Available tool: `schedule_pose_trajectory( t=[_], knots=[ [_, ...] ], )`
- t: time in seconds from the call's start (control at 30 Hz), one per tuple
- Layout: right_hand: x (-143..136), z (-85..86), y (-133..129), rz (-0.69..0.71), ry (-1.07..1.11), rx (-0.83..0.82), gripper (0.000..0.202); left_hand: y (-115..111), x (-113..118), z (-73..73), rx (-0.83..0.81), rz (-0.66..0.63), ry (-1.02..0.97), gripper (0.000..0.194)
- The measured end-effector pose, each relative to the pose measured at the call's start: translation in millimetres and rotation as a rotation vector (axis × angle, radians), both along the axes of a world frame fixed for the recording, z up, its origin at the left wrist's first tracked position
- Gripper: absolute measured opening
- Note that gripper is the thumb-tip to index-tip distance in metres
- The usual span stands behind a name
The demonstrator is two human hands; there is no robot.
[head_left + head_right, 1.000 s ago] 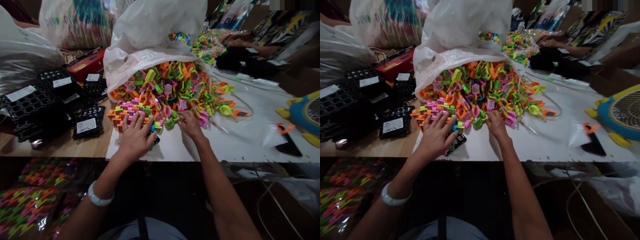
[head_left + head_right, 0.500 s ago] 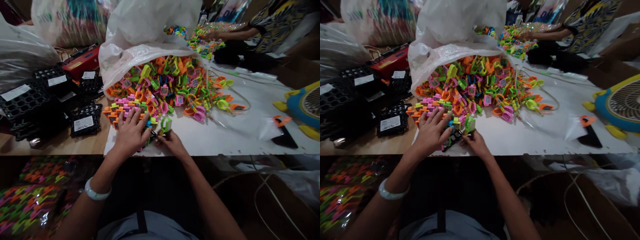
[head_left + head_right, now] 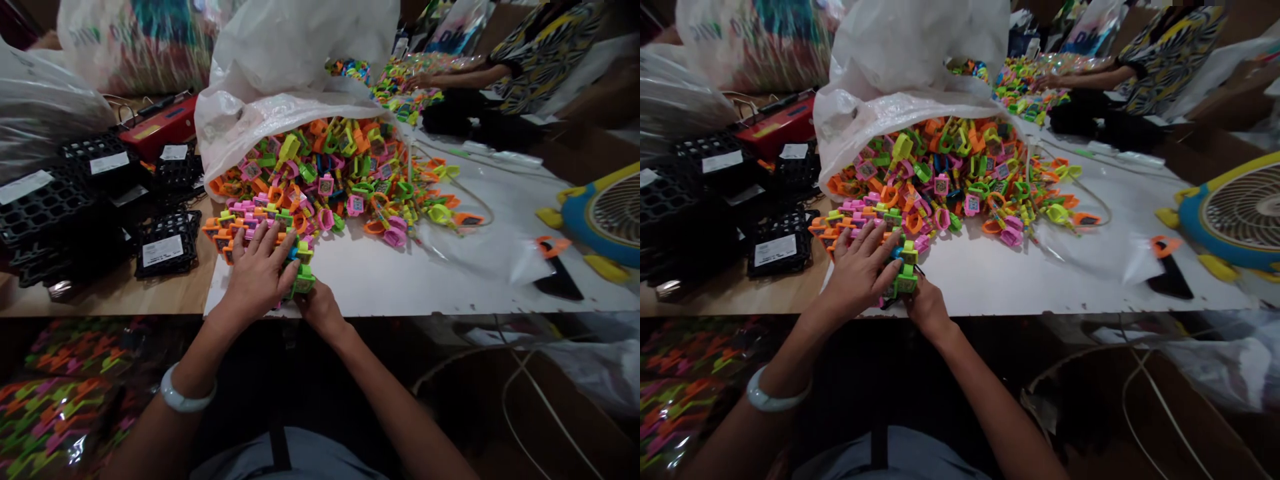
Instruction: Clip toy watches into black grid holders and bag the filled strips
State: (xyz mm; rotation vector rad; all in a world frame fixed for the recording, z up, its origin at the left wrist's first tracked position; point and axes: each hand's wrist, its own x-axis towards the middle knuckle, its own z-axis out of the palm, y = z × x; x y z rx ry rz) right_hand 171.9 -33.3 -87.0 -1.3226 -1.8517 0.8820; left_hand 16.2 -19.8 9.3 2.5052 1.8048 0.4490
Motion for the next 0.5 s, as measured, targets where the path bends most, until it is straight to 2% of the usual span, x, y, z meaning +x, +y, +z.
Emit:
schedule_pose_trajectory(
  t=[0.1,0.2,0.33,0.5],
  knots=[
    [-1.8,-4.8,-0.1,0.033,-0.050,0.025,0.023,1.5,5.4,4.7,-0.020,-0.001,0.020,0.057],
    [-5.0,-14.6,-5.1,-0.006,-0.059,0.078,0.030,3.6,12.6,8.2,-0.020,-0.027,0.039,0.061],
    [-10.2,-25.6,-11.7,-0.090,-0.099,0.152,0.041,4.5,15.8,8.9,-0.024,-0.065,0.055,0.048],
    [-10.6,-21.6,-9.5,-0.036,-0.163,0.140,0.049,4.0,10.2,8.1,-0.026,-0.130,0.038,0.039]
  ],
)
